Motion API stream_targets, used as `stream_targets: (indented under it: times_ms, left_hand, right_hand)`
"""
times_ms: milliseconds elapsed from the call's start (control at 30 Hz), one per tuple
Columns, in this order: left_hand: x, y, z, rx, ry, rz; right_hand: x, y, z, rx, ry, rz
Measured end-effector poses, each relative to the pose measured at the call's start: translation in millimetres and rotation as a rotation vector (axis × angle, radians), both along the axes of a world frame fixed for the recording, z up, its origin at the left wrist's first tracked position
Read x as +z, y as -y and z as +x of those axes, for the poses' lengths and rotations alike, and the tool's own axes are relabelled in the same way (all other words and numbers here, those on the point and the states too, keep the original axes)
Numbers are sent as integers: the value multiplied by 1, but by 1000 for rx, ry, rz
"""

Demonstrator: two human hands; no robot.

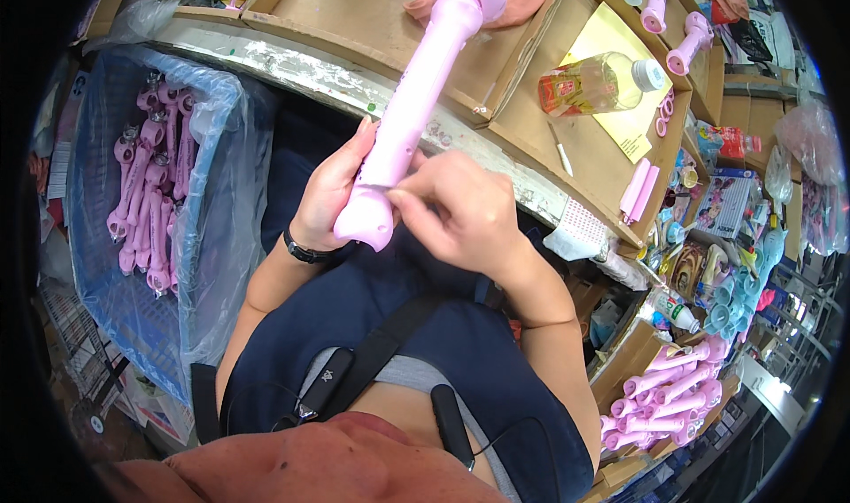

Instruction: The person picks up pink plastic batons from a bin, wipes them with a cloth, and uses a small metal tool to adjust or tighten parts on the baton head. They then place the finished batons on a nearby tray.

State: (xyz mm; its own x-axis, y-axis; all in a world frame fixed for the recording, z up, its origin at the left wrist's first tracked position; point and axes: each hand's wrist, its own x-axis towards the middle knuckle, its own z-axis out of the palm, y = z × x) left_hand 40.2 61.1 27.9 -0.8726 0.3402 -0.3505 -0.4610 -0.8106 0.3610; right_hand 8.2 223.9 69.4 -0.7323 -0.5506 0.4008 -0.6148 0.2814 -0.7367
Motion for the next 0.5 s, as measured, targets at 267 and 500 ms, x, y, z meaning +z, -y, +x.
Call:
stream_targets:
  times_ms: [267, 500]
  left_hand:
    - [-1, 5, 2, -15, 15, -1]
    - [-2, 4, 3, -49, -12, -8]
  right_hand:
    - [-2, 2, -9, -50, 21, 13]
    - [-6, 0, -11, 11, -62, 9]
